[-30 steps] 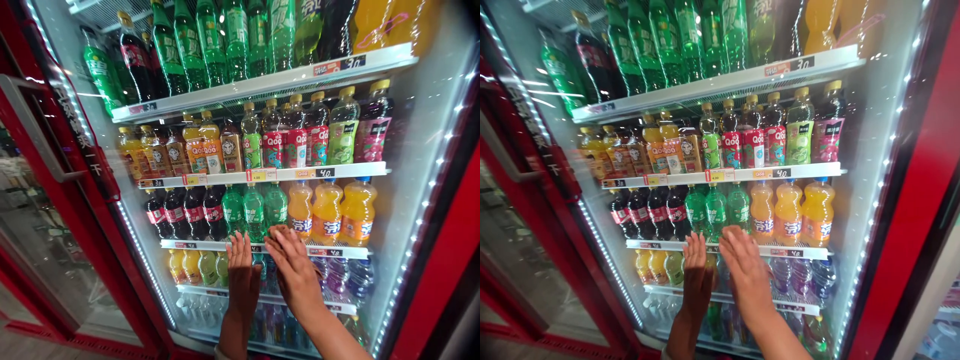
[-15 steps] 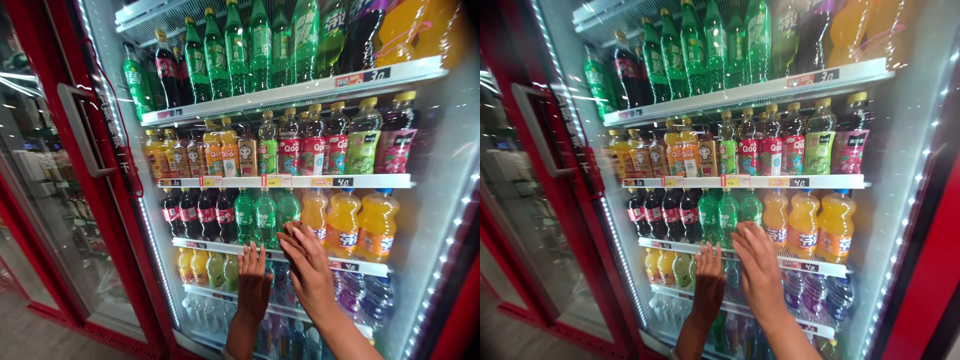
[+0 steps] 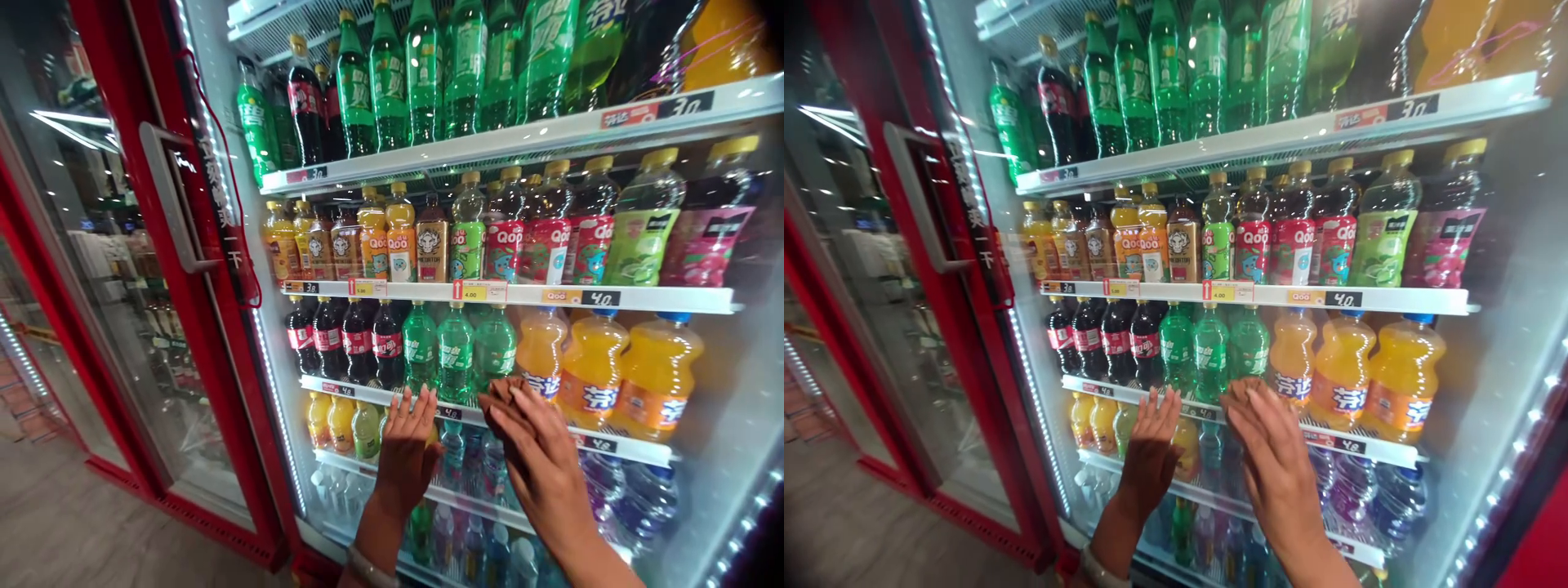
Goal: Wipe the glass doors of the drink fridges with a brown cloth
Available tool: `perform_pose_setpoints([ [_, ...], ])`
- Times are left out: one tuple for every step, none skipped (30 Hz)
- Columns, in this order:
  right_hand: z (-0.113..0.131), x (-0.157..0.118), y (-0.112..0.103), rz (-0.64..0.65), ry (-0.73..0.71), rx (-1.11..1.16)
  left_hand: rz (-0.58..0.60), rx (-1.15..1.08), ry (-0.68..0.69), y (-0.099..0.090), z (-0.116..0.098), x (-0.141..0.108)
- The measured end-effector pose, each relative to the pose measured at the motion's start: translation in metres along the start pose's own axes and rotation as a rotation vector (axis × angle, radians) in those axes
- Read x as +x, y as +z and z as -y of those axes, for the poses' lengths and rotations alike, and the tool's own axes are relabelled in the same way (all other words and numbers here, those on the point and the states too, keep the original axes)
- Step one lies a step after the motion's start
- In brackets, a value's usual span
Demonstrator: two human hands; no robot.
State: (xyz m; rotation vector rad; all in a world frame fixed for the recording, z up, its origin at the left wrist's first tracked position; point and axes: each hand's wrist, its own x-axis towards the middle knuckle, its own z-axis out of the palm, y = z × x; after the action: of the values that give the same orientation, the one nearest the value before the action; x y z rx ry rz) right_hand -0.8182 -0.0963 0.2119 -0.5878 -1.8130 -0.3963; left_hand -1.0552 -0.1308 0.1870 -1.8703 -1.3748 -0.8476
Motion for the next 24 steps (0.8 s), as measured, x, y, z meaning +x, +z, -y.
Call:
perform_pose_setpoints([
  [0.005, 0.013, 0.004, -0.045, 0.029, -0.006, 0.007, -0.004, 0.005, 0.000, 0.002, 0.000],
  [0.011, 0.025, 0.010, -0.071, 0.045, -0.007, 0.011, -0.008, 0.004, 0.001, 0.003, -0.001],
  [0.018, 0.035, 0.018, -0.073, 0.040, 0.000, 0.006, -0.010, -0.003, 0.002, 0.004, -0.002],
  [0.025, 0.040, 0.027, -0.051, 0.016, 0.014, -0.006, -0.012, -0.013, 0.004, 0.004, -0.004],
  [0.032, 0.041, 0.036, -0.013, -0.022, 0.033, -0.023, -0.012, -0.024, 0.006, 0.005, -0.007],
  [0.037, 0.038, 0.044, 0.040, -0.062, 0.049, -0.041, -0.010, -0.036, 0.008, 0.006, -0.009],
  [0.041, 0.030, 0.052, 0.096, -0.091, 0.059, -0.054, -0.007, -0.046, 0.009, 0.008, -0.012],
  [0.042, 0.019, 0.056, 0.149, -0.110, 0.061, -0.060, -0.003, -0.055, 0.011, 0.009, -0.015],
  [0.041, 0.006, 0.058, 0.196, -0.125, 0.055, -0.058, 0.001, -0.059, 0.011, 0.011, -0.018],
  [0.038, -0.008, 0.058, 0.235, -0.139, 0.044, -0.048, 0.004, -0.060, 0.011, 0.014, -0.021],
  [0.034, -0.019, 0.055, 0.266, -0.158, 0.032, -0.035, 0.003, -0.057, 0.011, 0.016, -0.024],
  [0.030, -0.028, 0.050, 0.283, -0.172, 0.021, -0.021, -0.002, -0.052, 0.010, 0.018, -0.025],
  [0.025, -0.033, 0.044, 0.281, -0.175, 0.012, -0.008, -0.009, -0.047, 0.008, 0.019, -0.027],
  [0.022, -0.033, 0.038, 0.258, -0.158, 0.006, 0.002, -0.017, -0.043, 0.007, 0.020, -0.027],
  [0.020, -0.028, 0.033, 0.215, -0.122, 0.002, 0.008, -0.025, -0.044, 0.005, 0.021, -0.027],
  [0.020, -0.020, 0.030, 0.161, -0.078, 0.001, 0.011, -0.029, -0.050, 0.004, 0.021, -0.027],
  [0.022, -0.008, 0.028, 0.105, -0.038, 0.004, 0.012, -0.032, -0.057, 0.004, 0.020, -0.027],
  [0.025, 0.005, 0.030, 0.053, -0.008, 0.011, 0.009, -0.032, -0.065, 0.004, 0.019, -0.026],
  [0.029, 0.017, 0.034, 0.014, 0.003, 0.021, 0.001, -0.030, -0.073, 0.004, 0.018, -0.026],
  [0.034, 0.027, 0.039, -0.006, 0.001, 0.032, -0.012, -0.029, -0.078, 0.005, 0.017, -0.025],
  [0.039, 0.034, 0.047, -0.008, -0.013, 0.046, -0.027, -0.029, -0.081, 0.006, 0.016, -0.025],
  [0.044, 0.037, 0.054, 0.007, -0.037, 0.062, -0.040, -0.031, -0.086, 0.007, 0.014, -0.026],
  [0.048, 0.035, 0.061, 0.037, -0.062, 0.078, -0.050, -0.034, -0.093, 0.008, 0.014, -0.027],
  [0.051, 0.029, 0.067, 0.080, -0.080, 0.090, -0.058, -0.037, -0.097, 0.009, 0.013, -0.027],
])
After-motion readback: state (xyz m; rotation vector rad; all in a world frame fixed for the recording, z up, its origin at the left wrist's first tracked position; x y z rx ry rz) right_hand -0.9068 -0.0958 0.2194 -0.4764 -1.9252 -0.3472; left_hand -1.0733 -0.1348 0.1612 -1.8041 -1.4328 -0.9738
